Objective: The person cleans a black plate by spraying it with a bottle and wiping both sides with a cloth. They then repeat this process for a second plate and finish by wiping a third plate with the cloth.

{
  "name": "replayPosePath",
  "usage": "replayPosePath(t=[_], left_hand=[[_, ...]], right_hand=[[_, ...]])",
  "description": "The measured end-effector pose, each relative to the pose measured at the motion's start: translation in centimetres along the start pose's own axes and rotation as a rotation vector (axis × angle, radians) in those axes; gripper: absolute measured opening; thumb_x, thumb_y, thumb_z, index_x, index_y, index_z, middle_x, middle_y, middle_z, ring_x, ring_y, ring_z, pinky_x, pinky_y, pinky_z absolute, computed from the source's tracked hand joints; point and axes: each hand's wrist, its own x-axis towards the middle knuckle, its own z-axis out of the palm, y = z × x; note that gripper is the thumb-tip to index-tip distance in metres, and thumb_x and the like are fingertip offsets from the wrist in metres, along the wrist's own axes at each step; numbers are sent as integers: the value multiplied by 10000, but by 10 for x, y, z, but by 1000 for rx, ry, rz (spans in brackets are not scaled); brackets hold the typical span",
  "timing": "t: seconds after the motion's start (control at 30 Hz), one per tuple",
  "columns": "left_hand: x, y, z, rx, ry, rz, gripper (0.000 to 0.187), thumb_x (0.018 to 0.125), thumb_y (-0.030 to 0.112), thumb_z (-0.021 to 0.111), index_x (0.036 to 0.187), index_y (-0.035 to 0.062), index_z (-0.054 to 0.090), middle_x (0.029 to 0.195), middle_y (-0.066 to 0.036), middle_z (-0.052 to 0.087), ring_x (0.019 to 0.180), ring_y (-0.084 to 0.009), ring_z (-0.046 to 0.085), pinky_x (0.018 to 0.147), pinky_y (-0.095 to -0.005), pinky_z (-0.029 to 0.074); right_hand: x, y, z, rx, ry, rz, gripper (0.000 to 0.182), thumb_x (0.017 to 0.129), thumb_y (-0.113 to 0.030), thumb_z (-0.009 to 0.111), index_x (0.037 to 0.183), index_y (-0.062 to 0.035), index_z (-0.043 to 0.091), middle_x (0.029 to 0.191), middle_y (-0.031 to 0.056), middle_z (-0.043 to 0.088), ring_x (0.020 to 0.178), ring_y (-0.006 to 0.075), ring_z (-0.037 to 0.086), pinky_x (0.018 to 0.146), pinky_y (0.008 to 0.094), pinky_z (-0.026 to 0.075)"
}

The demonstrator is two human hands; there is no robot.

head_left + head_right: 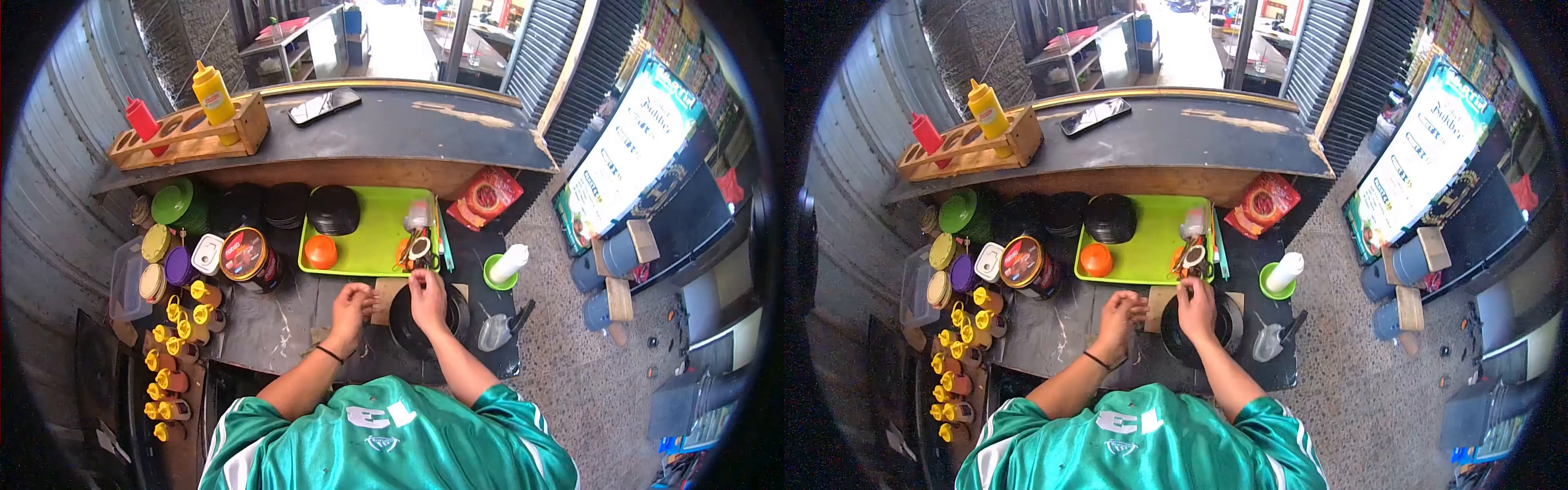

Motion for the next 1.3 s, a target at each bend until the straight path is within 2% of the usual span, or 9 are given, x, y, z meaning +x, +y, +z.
replayPosePath(t=[0.3, 0.53, 0.63, 0.8, 0.9, 0.97, 1.17, 1.27, 1.3], left_hand=[[49, 28, -77, 183, 383, 222, 72, 1060, 213, 578, 1065, 152, 616, 1037, -6, 712, 881, -98, 627, 758, -286, 514], [78, 31, -100, 228, 557, 319, 104, 1021, 203, 654, 1092, 132, 630, 947, 27, 622, 808, -79, 564, 643, -254, 469], [90, 25, -110, 307, 631, 287, 187, 999, 191, 679, 1148, 90, 626, 1011, -17, 627, 869, -126, 588, 722, -288, 498], [112, 16, -124, 495, 714, 345, 386, 987, 166, 689, 1331, 36, 572, 1259, -131, 624, 1166, -252, 600, 1061, -381, 443], [118, 12, -127, 537, 709, 353, 505, 997, 191, 674, 1443, 39, 492, 1275, -113, 607, 1054, -196, 587, 922, -319, 474], [124, 6, -131, 540, 709, 368, 546, 1007, 210, 667, 1480, 31, 461, 1303, -130, 605, 1063, -210, 596, 935, -330, 474], [123, 17, -129, 370, 618, 101, 529, 1007, 155, 661, 1485, 3, 494, 1303, -149, 670, 1158, -248, 658, 981, -358, 504], [149, -12, -169, 568, 551, 324, 453, 965, 28, 607, 1414, -19, 581, 1258, -167, 713, 1129, -242, 687, 992, -353, 517], [139, 1, -157, 675, 555, 282, 461, 960, -1, 611, 1419, -23, 571, 1263, -169, 712, 1129, -250, 698, 996, -354, 527]], right_hand=[[8, 22, -28, -209, 50, -57, 181, 931, -154, 745, 1080, -74, 680, 1107, 143, 651, 1145, 376, 584, 1004, 470, 471], [35, 48, -30, -426, 61, 26, 217, 927, -221, 761, 1105, -121, 689, 1159, 129, 645, 1130, 383, 587, 965, 505, 489], [44, 55, -33, -497, -35, 133, 239, 981, -306, 699, 1149, -139, 665, 1220, 117, 631, 1194, 367, 572, 1018, 535, 470], [57, 68, -31, -536, -141, 313, 274, 995, -343, 675, 1182, -143, 671, 1254, 120, 649, 1267, 354, 564, 1059, 570, 444], [63, 74, -25, -589, -127, 353, 237, 972, -319, 690, 1145, -158, 682, 1183, 88, 686, 1231, 340, 596, 1006, 578, 474], [72, 78, -24, -567, -223, 409, 303, 1002, -340, 636, 1234, -147, 664, 1323, 115, 648, 1311, 346, 561, 1090, 596, 428], [93, 79, -24, -610, -149, 465, 308, 980, -340, 660, 1223, -151, 657, 1313, 125, 636, 1293, 371, 568, 1046, 609, 465], [101, 93, -23, -617, -152, 476, 334, 942, -305, 730, 1231, -162, 641, 1309, 134, 622, 1279, 381, 573, 1029, 564, 503], [103, 98, -23, -631, -155, 471, 352, 927, -295, 759, 1236, -177, 638, 1309, 136, 621, 1268, 378, 581, 1029, 539, 511]])
